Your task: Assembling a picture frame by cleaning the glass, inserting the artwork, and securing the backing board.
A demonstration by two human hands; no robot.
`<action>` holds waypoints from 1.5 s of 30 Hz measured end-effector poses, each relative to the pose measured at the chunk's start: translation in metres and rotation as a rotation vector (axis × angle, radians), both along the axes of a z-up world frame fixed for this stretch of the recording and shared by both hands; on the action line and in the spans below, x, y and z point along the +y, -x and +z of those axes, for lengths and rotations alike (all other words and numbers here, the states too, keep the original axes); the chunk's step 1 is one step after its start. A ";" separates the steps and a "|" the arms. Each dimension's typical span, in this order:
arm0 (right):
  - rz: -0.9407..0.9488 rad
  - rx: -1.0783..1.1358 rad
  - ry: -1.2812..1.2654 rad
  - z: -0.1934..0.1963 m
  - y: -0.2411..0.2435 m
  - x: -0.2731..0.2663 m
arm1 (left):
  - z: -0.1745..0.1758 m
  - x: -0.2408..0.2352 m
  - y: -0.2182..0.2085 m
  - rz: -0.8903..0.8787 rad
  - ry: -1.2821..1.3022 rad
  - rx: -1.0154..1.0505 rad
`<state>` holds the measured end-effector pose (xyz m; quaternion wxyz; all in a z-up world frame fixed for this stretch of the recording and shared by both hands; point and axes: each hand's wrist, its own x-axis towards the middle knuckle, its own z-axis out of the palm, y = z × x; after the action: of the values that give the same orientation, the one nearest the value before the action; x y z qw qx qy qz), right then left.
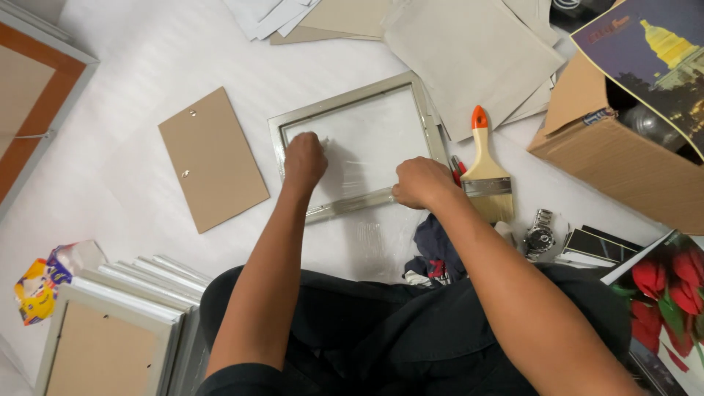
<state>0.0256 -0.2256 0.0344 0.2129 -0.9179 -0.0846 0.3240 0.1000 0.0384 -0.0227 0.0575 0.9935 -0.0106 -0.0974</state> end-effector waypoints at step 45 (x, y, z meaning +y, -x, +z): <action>0.025 0.011 0.001 -0.003 0.005 -0.003 | 0.032 0.025 0.104 -0.055 0.053 0.129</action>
<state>0.0202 -0.2290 0.0313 0.2089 -0.9151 -0.0948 0.3316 -0.0042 0.0634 0.0097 0.0817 0.9826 -0.0369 -0.1624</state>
